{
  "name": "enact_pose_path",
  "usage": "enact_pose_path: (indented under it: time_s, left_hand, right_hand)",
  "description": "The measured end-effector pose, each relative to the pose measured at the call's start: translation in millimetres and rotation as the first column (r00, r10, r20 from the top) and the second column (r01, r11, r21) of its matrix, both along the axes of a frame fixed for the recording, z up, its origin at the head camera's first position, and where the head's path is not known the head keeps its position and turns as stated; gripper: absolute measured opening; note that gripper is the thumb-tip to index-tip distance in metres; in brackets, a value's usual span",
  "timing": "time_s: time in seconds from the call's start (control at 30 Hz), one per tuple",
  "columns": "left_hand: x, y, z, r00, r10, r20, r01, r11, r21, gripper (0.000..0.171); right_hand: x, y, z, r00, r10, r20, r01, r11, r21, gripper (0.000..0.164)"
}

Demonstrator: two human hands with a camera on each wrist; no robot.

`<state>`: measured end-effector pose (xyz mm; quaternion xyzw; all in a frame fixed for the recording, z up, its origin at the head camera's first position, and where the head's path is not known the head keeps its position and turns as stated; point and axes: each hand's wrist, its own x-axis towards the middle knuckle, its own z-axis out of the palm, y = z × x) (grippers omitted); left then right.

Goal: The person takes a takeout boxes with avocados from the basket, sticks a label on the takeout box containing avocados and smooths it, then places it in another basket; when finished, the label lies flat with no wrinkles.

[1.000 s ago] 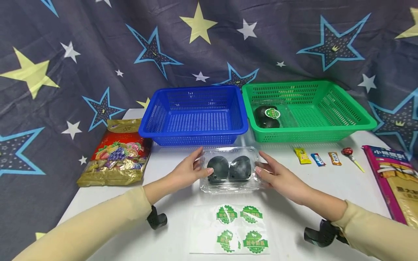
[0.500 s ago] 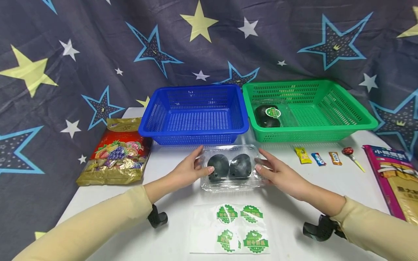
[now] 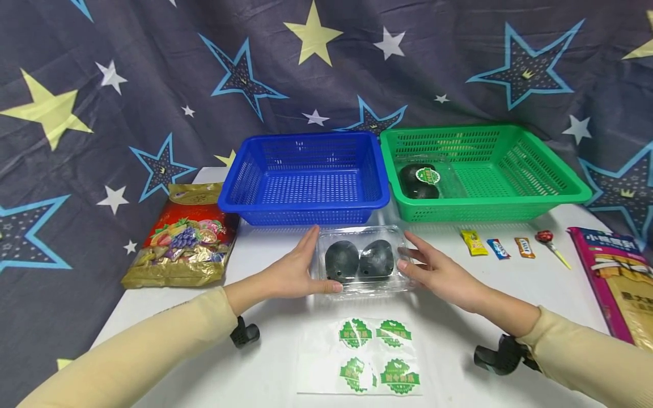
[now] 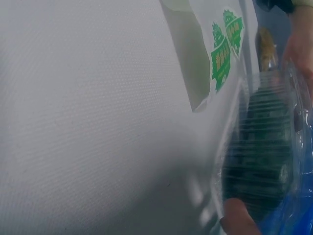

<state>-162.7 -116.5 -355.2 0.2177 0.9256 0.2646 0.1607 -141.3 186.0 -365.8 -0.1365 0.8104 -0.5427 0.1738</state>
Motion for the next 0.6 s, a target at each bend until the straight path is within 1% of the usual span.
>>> enact_pose_path:
  time_s: [0.17, 0.37, 0.6]
  left_hand:
    - [-2.0, -0.9, -0.4, 1.0, -0.007, 0.008, 0.007, 1.0, -0.003, 0.128]
    - [-5.6, -3.6, 1.2, 1.0, -0.025, 0.0, 0.025, 1.0, -0.015, 0.129]
    - [-6.5, -3.5, 0.6, 1.0, -0.03, -0.008, 0.03, 0.999, -0.016, 0.13]
  right_hand:
    - [-0.5, -0.4, -1.6, 1.0, 0.008, -0.018, -0.008, 1.0, 0.008, 0.078]
    - [-0.8, -2.1, -1.1, 1.0, 0.01, -0.015, -0.009, 1.0, 0.011, 0.079]
    - [1.2, -2.7, 0.7, 1.0, -0.002, -0.005, 0.002, 1.0, 0.015, 0.08]
